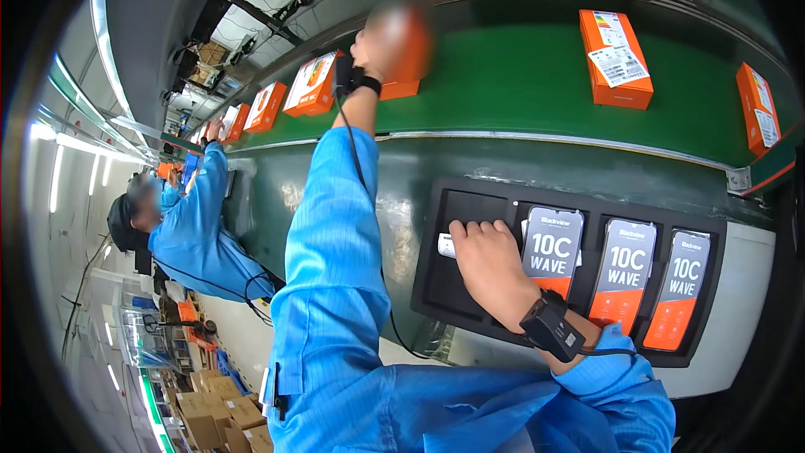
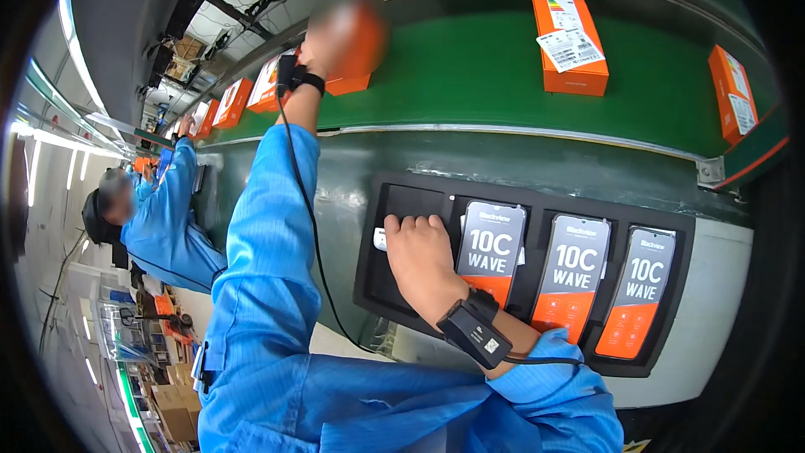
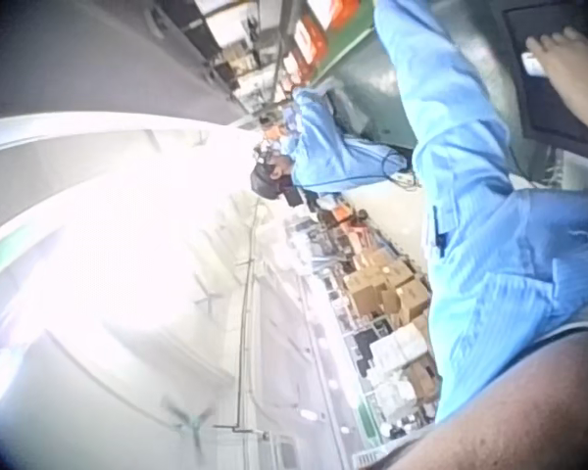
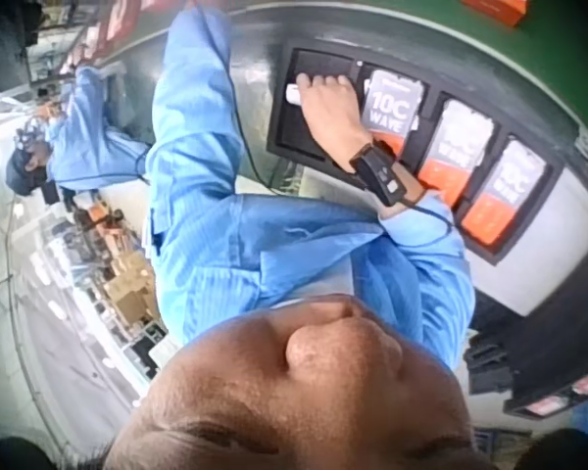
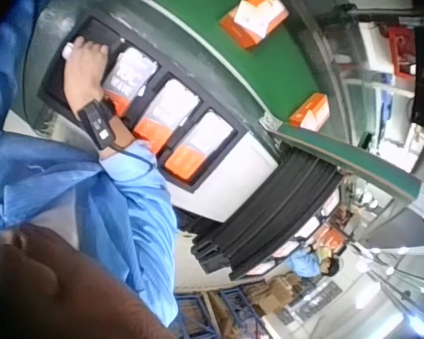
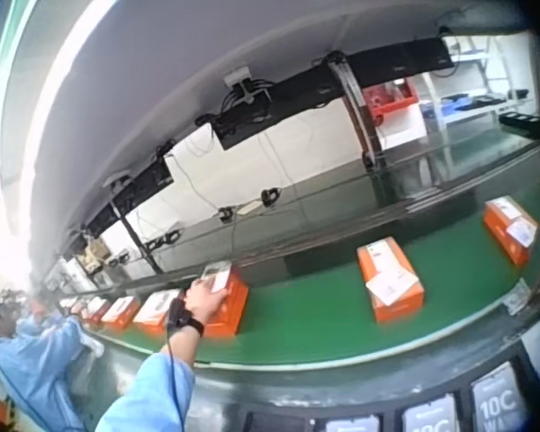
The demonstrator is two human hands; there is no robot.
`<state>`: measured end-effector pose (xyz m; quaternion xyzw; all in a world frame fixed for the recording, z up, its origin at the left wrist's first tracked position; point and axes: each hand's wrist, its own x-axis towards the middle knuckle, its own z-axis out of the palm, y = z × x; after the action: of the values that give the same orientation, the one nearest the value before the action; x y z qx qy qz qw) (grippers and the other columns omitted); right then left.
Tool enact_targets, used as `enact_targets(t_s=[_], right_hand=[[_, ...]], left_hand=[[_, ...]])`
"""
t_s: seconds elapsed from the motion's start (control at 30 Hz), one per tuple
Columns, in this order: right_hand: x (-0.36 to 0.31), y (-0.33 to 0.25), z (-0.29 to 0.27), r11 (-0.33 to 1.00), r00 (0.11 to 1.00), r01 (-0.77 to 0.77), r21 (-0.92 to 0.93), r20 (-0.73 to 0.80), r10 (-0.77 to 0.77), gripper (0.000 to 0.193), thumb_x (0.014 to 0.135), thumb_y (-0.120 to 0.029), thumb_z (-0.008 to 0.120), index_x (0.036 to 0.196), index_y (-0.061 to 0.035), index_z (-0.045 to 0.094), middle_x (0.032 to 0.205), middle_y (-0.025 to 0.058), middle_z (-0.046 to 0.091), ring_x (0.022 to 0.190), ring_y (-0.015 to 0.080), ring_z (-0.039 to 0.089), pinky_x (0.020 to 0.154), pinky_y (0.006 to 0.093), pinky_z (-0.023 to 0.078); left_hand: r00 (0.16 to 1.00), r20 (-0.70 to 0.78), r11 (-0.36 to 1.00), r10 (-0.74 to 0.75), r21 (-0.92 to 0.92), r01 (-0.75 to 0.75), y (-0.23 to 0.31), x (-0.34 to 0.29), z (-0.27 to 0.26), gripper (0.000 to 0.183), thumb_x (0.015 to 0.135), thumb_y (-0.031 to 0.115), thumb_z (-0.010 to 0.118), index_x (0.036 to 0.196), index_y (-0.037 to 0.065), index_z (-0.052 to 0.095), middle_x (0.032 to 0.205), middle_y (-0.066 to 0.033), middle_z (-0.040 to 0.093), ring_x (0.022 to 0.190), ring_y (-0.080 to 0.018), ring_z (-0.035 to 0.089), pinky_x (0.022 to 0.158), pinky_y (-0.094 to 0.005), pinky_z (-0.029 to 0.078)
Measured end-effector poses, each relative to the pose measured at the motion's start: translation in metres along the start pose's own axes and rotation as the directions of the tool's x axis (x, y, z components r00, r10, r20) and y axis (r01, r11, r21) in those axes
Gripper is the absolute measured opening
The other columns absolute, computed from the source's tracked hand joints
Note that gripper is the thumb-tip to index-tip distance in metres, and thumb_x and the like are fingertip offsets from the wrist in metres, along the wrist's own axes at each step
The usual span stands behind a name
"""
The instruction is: Packing and organizing mobile phones and components on a factory assembly line.
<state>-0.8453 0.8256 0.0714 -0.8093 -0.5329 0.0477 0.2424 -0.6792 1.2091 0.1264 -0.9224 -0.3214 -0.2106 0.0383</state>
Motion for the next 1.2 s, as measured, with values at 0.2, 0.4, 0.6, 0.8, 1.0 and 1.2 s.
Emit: enact_targets(t_s=[0.2, 0.4, 0.6, 0.8, 1.0, 1.2], right_hand=[[-0.001, 0.004, -0.001, 0.999, 0.999, 0.019, 0.046, -0.043, -0.017, 0.031, 0.07, -0.002, 0.064, 0.1, -0.0032, 0.055, 0.082, 0.009, 0.061, 0.081, 0.0238, 0.061, 0.077, 0.0344, 0.043], [-0.003, 0.009, 0.0, 0.999, 0.999, -0.008, 0.052, -0.036, 0.01, 0.03, 0.07, -0.002, 0.064, 0.099, -0.0039, 0.056, 0.081, 0.0088, 0.061, 0.08, 0.0244, 0.061, 0.077, 0.0346, 0.043], [-0.009, 0.01, 0.004, 0.993, 0.994, 0.071, 0.097, -0.088, -0.063, 0.026, 0.07, -0.002, 0.063, 0.095, -0.0034, 0.056, 0.08, 0.0106, 0.062, 0.08, 0.0276, 0.063, 0.077, 0.0368, 0.045], [0.01, 0.022, -0.008, 0.906, 0.999, 0.026, 0.423, 0.022, -0.04, 0.025, 0.075, -0.001, 0.059, 0.098, 0.0009, 0.052, 0.077, 0.0225, 0.064, 0.075, 0.0427, 0.063, 0.068, 0.0521, 0.049], [0.024, 0.046, -0.006, 0.886, 0.88, 0.065, 0.459, -0.445, 0.165, 0.024, 0.078, 0.002, 0.057, 0.101, -0.0015, 0.054, 0.09, 0.0191, 0.062, 0.081, 0.0407, 0.062, 0.07, 0.0486, 0.05], [0.038, 0.059, -0.05, 0.722, 0.815, -0.181, 0.668, -0.309, 0.49, 0.034, 0.078, -0.011, 0.07, 0.11, -0.0131, 0.057, 0.087, 0.0106, 0.067, 0.081, 0.0339, 0.065, 0.071, 0.0441, 0.051]], left_hand=[[0.981, 0.188, 0.95, 0.045, -0.313, 0.017, -0.028, 0.017, 0.023, 0.07, 0.073, 0.05, 0.066, 0.133, 0.014, 0.058, 0.112, -0.0205, 0.068, 0.105, -0.0334, 0.065, 0.091, -0.0375, 0.049], [0.991, 0.12, 0.996, 0.058, 0.065, -0.066, 0.031, -0.02, 0.022, 0.075, 0.072, 0.057, 0.062, 0.137, 0.021, 0.055, 0.136, -0.0192, 0.053, 0.12, -0.0385, 0.055, 0.1, -0.0427, 0.045], [0.987, 0.146, 0.997, -0.067, -0.03, 0.072, 0.035, -0.033, 0.047, 0.076, 0.072, 0.06, 0.062, 0.14, 0.027, 0.051, 0.146, -0.017, 0.043, 0.126, -0.0401, 0.049, 0.104, -0.0438, 0.043], [0.857, 0.515, -0.052, 0.002, -0.856, 0.514, -0.011, -0.011, 0.034, 0.041, 0.087, 0.025, 0.062, 0.118, -0.001, 0.064, 0.118, -0.0134, 0.065, 0.108, -0.0269, 0.062, 0.094, -0.0386, 0.048], [0.958, 0.287, 0.257, -0.008, -0.925, 0.279, -0.034, -0.07, -0.006, 0.034, 0.095, 0.029, 0.055, 0.116, 0.003, 0.059, 0.097, -0.0054, 0.066, 0.085, -0.0154, 0.062, 0.073, -0.0313, 0.048], [0.711, 0.544, 0.346, 0.446, -0.837, 0.423, 0.062, -0.227, -0.088, 0.009, 0.087, 0.01, 0.07, 0.092, 0.003, 0.069, 0.08, 0.0019, 0.066, 0.071, -0.0063, 0.059, 0.065, -0.0219, 0.046]])
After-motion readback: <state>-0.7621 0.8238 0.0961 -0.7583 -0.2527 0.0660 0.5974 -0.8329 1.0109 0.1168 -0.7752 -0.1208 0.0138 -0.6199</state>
